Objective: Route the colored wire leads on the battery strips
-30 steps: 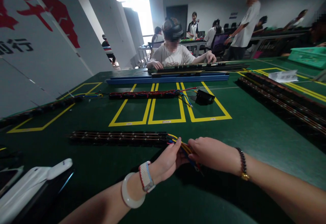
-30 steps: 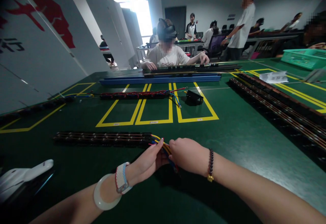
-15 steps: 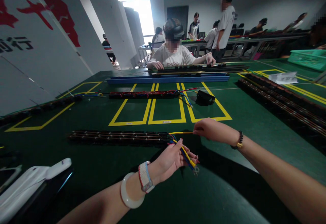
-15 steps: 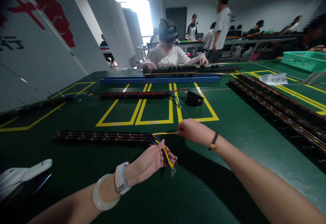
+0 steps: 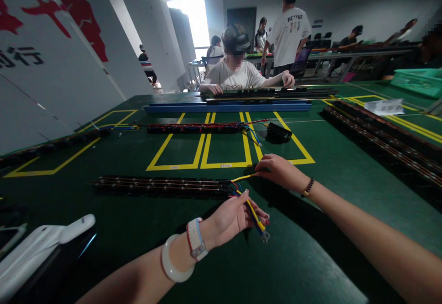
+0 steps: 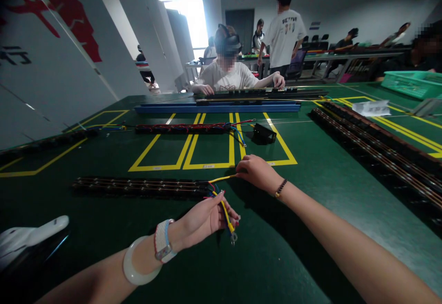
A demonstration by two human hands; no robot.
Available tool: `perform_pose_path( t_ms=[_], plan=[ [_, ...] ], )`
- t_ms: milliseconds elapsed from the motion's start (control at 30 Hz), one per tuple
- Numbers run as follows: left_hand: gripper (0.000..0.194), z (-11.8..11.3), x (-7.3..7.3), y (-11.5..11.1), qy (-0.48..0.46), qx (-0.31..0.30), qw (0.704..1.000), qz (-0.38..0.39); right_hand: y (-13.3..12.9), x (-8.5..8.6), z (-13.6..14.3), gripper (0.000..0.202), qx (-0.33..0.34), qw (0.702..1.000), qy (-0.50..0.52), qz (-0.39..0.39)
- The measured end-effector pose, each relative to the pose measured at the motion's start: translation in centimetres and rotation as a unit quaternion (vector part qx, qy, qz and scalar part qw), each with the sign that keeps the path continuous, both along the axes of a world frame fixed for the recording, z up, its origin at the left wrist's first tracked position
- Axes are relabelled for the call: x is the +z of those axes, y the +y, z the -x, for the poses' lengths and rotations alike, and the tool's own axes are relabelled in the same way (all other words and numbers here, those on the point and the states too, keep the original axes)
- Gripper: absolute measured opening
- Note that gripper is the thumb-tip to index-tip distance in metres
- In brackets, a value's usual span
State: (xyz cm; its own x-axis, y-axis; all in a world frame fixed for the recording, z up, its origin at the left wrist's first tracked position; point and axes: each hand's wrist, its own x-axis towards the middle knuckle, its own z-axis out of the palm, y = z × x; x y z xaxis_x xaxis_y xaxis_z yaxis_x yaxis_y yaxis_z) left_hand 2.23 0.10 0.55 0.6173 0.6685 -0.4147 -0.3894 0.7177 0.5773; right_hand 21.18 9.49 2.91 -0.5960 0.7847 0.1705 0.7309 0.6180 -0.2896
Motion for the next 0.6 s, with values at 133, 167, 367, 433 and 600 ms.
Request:
perform_pose_path(
  t_ms=[133, 167, 367, 433, 600],
  plan=[
    [0.039, 0.0, -0.2, 0.0, 0.000, 0.020, 1.000, -0.014, -3.9, 4.4, 1.4, 0.037, -0.034, 0.999, -0.021, 0.037],
    [0.038, 0.0, 0.0, -0.1, 0.006, 0.027, 0.999, -0.017, -5.1, 5.3, 1.7, 0.044, -0.029, 0.997, -0.053, 0.052],
    [0.036, -0.2, 0.6, -0.3, 0.038, 0.040, 0.998, -0.023, -9.4, 5.7, 2.6, 0.037, 0.044, 0.967, -0.224, 0.112],
    [0.037, -0.2, 0.5, -0.3, 0.039, 0.043, 0.998, -0.031, -9.7, 5.1, 2.6, 0.028, 0.044, 0.963, -0.247, 0.100],
    [0.025, -0.3, 0.5, -0.7, 0.021, 0.071, 0.997, -0.011, -9.3, 5.2, 2.1, 0.021, 0.029, 0.971, -0.221, 0.081]
  ],
)
